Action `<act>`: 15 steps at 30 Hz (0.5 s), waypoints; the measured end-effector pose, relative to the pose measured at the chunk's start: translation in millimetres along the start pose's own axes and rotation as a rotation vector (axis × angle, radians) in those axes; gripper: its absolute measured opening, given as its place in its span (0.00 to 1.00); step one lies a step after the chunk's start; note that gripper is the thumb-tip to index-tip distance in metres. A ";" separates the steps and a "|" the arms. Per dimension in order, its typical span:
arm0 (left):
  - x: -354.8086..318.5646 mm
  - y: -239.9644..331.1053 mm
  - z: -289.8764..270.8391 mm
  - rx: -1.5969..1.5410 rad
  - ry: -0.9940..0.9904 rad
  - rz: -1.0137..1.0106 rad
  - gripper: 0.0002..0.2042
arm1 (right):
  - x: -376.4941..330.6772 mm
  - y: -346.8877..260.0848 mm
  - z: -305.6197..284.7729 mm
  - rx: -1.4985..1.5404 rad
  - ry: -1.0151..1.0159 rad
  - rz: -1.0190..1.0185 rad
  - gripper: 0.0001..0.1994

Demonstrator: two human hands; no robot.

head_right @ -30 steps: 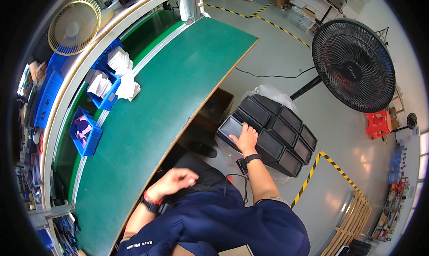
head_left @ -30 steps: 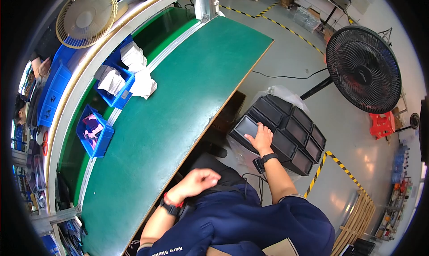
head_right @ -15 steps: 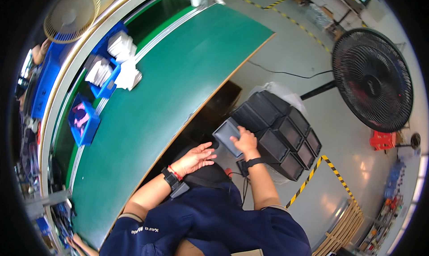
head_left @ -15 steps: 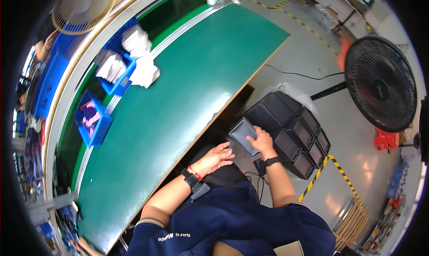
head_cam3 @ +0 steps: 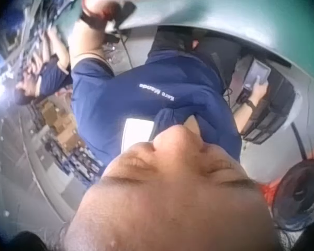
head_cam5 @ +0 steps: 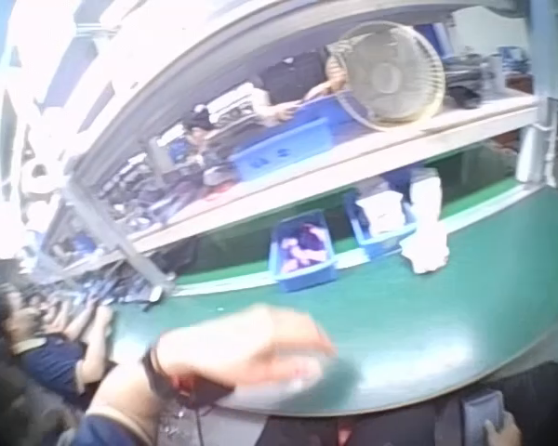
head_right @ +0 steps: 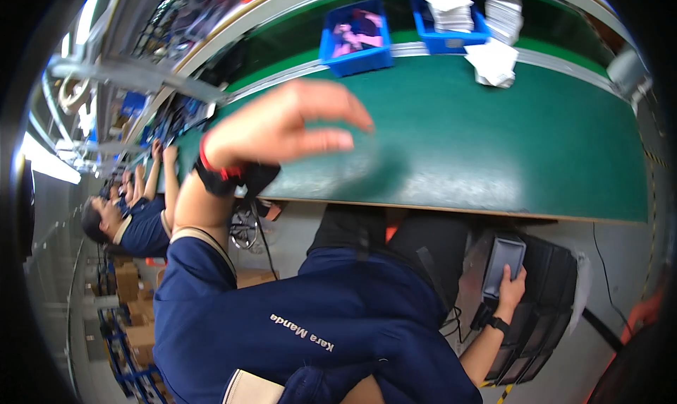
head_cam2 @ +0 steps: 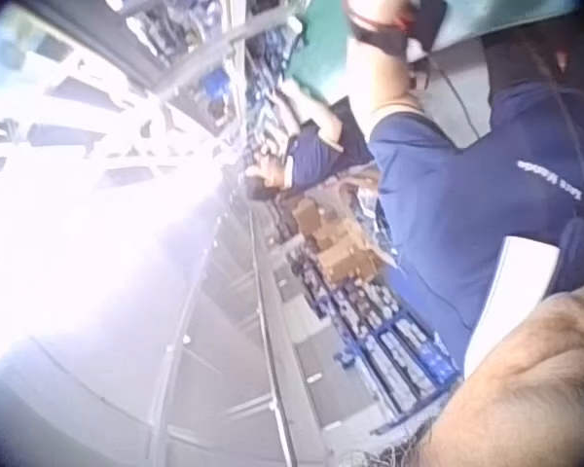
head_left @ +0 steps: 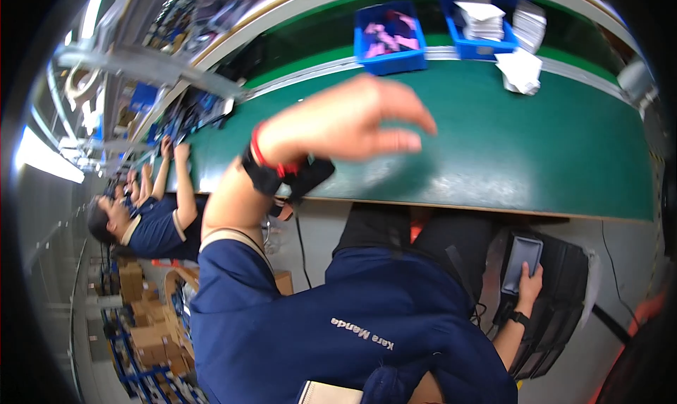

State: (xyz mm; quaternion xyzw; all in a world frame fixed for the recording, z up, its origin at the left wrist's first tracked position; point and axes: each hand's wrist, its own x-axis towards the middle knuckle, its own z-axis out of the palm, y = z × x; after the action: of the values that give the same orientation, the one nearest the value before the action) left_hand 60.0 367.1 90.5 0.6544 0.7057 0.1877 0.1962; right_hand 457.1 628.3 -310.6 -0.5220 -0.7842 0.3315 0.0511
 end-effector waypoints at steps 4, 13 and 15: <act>-18.2 -16.5 -75.6 0.040 0.135 -0.207 0.10 | 6.6 5.2 0.5 0.009 -0.019 -0.011 0.25; 51.1 6.1 -187.8 -0.024 -0.109 -0.310 0.12 | -1.1 -3.4 -2.2 0.049 -0.022 0.004 0.25; 73.8 15.2 -191.9 0.059 -0.235 -0.194 0.12 | -5.8 -4.8 -5.9 -0.013 -0.011 0.040 0.27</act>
State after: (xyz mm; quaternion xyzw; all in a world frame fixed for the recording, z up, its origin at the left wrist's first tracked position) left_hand -32.3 440.2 259.7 0.6061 0.7430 0.0691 0.2753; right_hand 458.4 625.0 -301.8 -0.5361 -0.7760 0.3302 0.0367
